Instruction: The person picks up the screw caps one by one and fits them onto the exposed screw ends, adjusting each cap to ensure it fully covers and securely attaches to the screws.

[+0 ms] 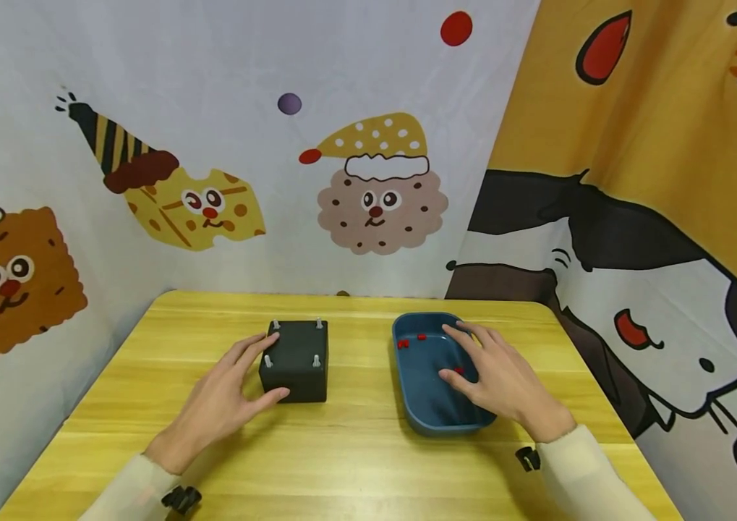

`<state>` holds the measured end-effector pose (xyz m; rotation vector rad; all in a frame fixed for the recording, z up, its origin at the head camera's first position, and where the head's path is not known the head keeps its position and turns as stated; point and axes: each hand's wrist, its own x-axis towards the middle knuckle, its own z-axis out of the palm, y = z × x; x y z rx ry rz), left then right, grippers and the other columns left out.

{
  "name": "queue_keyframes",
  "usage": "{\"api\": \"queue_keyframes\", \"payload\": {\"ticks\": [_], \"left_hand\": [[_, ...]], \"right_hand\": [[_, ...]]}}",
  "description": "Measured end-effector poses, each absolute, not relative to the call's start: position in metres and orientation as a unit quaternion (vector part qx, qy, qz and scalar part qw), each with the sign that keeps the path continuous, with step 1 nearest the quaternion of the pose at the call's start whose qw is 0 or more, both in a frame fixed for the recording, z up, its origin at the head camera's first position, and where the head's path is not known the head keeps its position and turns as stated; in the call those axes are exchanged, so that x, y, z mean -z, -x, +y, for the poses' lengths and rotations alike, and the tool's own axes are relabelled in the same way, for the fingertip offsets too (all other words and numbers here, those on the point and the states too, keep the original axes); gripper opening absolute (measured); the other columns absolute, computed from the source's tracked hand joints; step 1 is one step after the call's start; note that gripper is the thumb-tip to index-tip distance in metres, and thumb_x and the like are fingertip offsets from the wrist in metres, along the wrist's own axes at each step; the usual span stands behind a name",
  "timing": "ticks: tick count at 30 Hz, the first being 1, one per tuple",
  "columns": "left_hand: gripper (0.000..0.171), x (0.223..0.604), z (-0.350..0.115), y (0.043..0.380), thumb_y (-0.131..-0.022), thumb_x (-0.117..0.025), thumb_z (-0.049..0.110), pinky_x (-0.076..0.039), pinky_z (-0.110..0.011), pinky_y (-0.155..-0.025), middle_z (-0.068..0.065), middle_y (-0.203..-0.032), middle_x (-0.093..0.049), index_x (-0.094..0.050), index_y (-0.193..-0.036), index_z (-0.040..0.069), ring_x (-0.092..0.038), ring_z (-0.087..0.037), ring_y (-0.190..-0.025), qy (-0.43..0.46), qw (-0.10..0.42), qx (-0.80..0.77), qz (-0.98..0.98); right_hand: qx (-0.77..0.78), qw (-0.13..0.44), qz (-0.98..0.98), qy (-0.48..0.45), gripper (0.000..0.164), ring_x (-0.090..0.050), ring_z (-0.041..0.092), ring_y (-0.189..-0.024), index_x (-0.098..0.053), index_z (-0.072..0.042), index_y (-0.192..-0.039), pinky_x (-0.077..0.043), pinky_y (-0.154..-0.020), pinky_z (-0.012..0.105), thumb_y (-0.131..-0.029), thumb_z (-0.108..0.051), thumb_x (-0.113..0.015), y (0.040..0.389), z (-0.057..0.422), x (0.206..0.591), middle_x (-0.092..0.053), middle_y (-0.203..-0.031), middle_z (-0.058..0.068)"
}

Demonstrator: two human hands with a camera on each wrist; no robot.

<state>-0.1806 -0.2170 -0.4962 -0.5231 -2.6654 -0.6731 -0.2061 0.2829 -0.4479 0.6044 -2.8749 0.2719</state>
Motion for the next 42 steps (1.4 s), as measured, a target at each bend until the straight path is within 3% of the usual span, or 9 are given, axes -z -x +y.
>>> {"api": "queue_keyframes", "payload": {"ticks": [3, 12, 23, 42], "left_hand": [[0.097, 0.499, -0.218, 0.182, -0.097, -0.097, 0.053, -0.072, -0.059, -0.080, -0.020, -0.166, -0.062, -0.050, -0.178, 0.027, -0.079, -0.048, -0.124, 0.182, 0.166, 0.245, -0.938], [0.098, 0.503, -0.218, 0.186, -0.097, -0.098, 0.048, -0.072, -0.062, -0.092, -0.020, -0.164, -0.063, -0.048, -0.179, 0.026, -0.079, -0.045, -0.126, 0.194, 0.163, 0.271, -0.929], [0.099, 0.505, -0.214, 0.192, -0.096, -0.100, 0.027, -0.074, -0.029, -0.082, -0.023, -0.165, -0.058, -0.047, -0.179, 0.021, -0.081, -0.038, -0.123, 0.204, 0.115, 0.344, -0.910], [0.097, 0.505, -0.213, 0.190, -0.097, -0.098, 0.019, -0.074, -0.029, -0.081, -0.023, -0.165, -0.059, -0.047, -0.178, 0.020, -0.083, -0.039, -0.122, 0.208, 0.118, 0.358, -0.903]], "right_hand": [[-0.098, 0.082, -0.970, -0.208, 0.082, -0.062, 0.048, -0.154, -0.055, -0.025, -0.175, -0.063, -0.116, 0.074, -0.106, -0.059, -0.084, 0.210, 0.279, 0.443, -0.059, -0.173, 0.018], [-0.102, 0.067, -0.967, -0.222, 0.072, -0.068, 0.044, -0.144, -0.061, -0.023, -0.171, -0.066, -0.112, 0.068, -0.108, -0.048, -0.086, 0.223, 0.273, 0.437, -0.065, -0.164, 0.019], [-0.090, 0.040, -0.964, -0.247, 0.068, -0.074, 0.041, -0.138, -0.065, -0.019, -0.167, -0.069, -0.109, 0.063, -0.108, -0.043, -0.087, 0.244, 0.259, 0.434, -0.067, -0.161, 0.019], [-0.056, -0.011, -0.959, -0.278, 0.053, -0.078, 0.037, -0.130, -0.077, -0.018, -0.154, -0.069, -0.108, 0.058, -0.106, -0.039, -0.089, 0.279, 0.237, 0.432, -0.076, -0.151, 0.016]]}}
